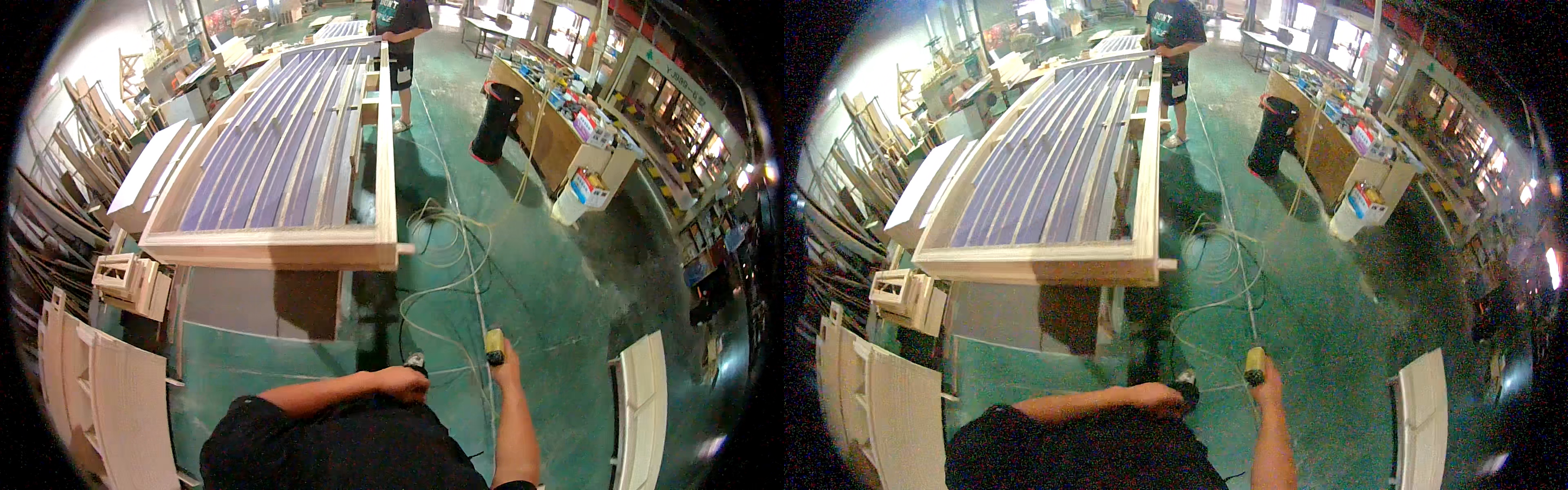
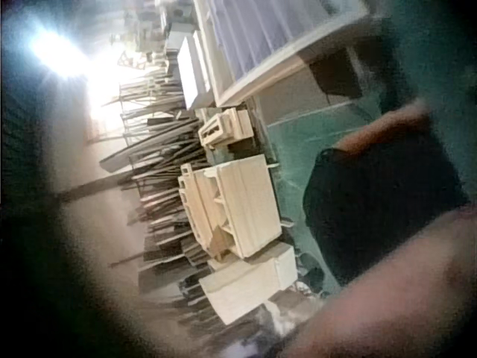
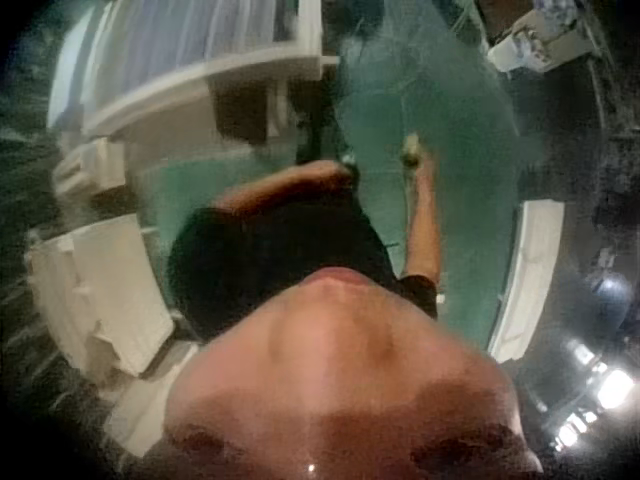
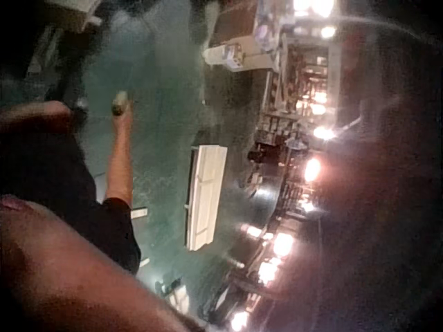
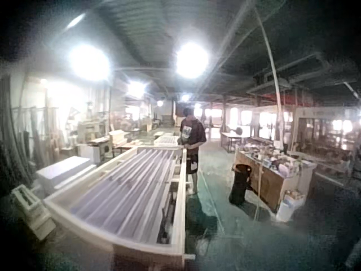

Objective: The person assembles a large wooden frame structure by placing thin wooden slats onto a base frame. They use a pneumatic nail gun to secure the slats in place, working systematically along the length of the frame. The person handles the wood pieces and the tool with both hands to align and fasten the components.

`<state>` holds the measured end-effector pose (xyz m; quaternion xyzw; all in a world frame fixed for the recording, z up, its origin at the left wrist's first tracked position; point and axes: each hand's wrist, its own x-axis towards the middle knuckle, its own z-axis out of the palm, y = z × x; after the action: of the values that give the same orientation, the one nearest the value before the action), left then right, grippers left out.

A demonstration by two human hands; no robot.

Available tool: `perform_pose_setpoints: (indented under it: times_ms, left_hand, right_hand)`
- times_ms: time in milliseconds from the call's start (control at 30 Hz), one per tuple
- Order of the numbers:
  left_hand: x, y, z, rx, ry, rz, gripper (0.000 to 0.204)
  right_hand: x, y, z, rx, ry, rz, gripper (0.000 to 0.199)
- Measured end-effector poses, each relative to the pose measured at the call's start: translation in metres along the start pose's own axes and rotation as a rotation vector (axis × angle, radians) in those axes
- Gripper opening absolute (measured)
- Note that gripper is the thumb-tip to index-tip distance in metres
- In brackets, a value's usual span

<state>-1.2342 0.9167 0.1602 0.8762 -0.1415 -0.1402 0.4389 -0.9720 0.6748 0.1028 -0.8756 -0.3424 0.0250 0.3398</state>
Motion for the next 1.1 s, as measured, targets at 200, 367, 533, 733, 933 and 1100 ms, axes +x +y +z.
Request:
perform_pose_setpoints:
  times_ms: [200,367,533,733,933,1100]
  left_hand:
    - [0.080,-0.027,-0.042,-0.024,0.061,-0.187,0.031]
    - [0.146,-0.032,-0.110,-0.058,0.408,-0.172,0.022]
    - [0.136,-0.007,-0.205,0.068,0.767,-0.124,0.014]
    - [0.102,-0.025,-0.301,0.480,1.300,-0.416,0.022]
    - [0.076,-0.043,-0.314,0.454,0.951,-1.267,0.068]
    - [0.075,-0.044,-0.290,0.445,0.919,-1.274,0.074]
  right_hand:
    - [0.045,0.066,-0.028,-0.225,-0.552,0.344,0.064]
    - [-0.002,0.211,-0.031,-0.230,-1.087,0.476,0.043]
    - [-0.013,0.263,-0.064,-0.050,-0.922,0.840,0.040]
    - [0.050,0.296,-0.044,0.121,-0.834,0.849,0.039]
    - [0.104,0.332,-0.020,0.354,-0.766,0.702,0.040]
    - [0.116,0.399,0.025,0.588,-0.801,0.773,0.051]
